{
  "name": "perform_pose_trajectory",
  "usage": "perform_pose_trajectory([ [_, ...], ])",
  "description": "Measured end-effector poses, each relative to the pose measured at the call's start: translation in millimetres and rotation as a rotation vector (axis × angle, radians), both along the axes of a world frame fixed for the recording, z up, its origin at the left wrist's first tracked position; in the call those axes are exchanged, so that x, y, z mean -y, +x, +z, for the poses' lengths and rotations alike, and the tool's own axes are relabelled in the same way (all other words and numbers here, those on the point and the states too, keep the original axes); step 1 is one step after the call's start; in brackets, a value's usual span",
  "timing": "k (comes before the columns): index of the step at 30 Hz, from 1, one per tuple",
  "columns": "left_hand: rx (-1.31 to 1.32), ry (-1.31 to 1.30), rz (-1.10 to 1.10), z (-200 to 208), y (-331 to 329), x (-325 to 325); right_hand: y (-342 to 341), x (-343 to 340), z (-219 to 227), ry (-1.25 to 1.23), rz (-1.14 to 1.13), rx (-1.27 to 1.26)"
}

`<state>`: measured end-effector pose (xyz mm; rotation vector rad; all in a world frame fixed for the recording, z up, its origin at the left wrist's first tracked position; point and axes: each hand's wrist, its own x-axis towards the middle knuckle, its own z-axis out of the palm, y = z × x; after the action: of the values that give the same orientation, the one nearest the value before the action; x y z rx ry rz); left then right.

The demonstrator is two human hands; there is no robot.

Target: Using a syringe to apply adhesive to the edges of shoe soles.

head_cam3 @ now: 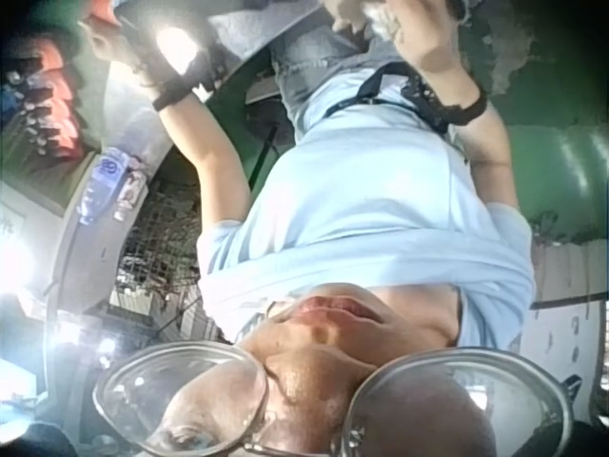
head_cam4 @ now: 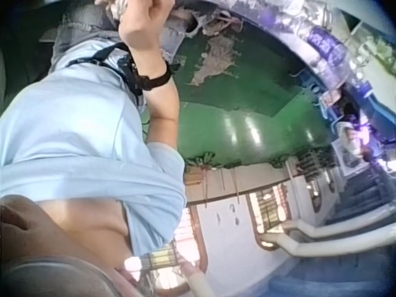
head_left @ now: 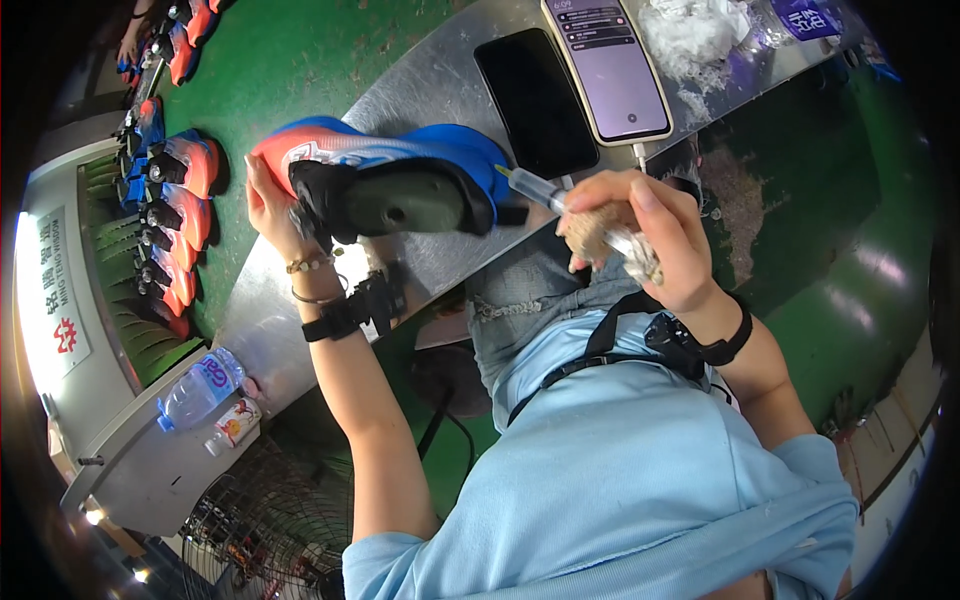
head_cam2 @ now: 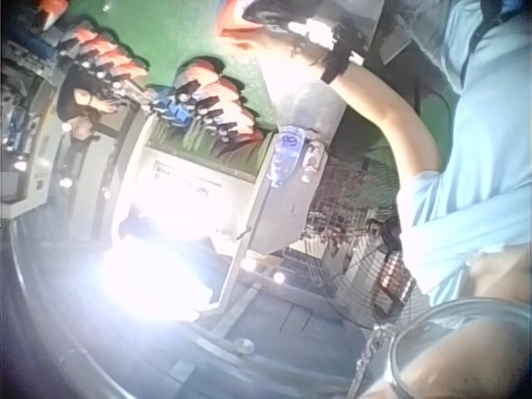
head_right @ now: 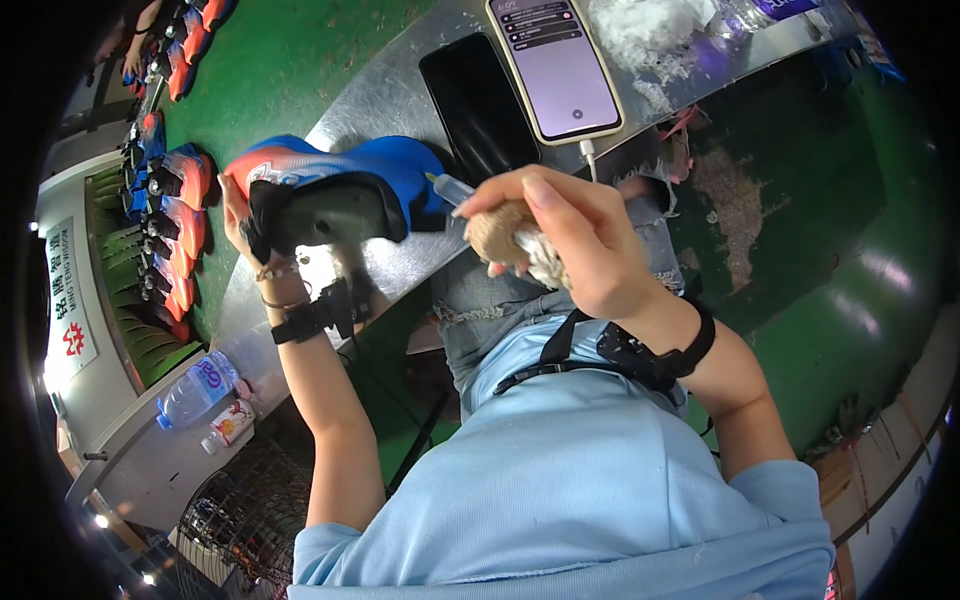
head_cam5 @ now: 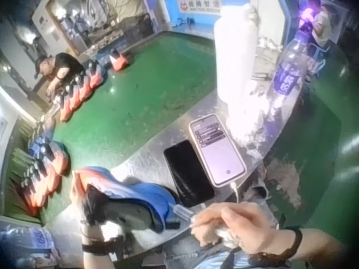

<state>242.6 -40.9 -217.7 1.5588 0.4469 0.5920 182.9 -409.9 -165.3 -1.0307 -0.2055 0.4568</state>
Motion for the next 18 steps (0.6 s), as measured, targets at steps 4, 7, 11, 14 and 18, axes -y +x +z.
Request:
perform_pose_trajectory([
  [4,-0.070,-0.129,0.070,3,-35,20,6,-11,2,-0.022,-0.050,0.004],
  [7,-0.243,-0.175,0.207,3,-79,21,8,-18,2,-0.001,-0.058,0.008],
  [11,-0.332,-0.238,0.233,18,-143,40,8,-24,-2,-0.007,-0.072,0.006],
  [14,-0.421,-0.320,0.208,31,-175,71,10,-27,-2,-0.003,-0.073,0.005],
  [18,-0.546,-0.454,-0.072,33,-206,96,10,-29,-4,-0.029,-0.132,0.017],
])
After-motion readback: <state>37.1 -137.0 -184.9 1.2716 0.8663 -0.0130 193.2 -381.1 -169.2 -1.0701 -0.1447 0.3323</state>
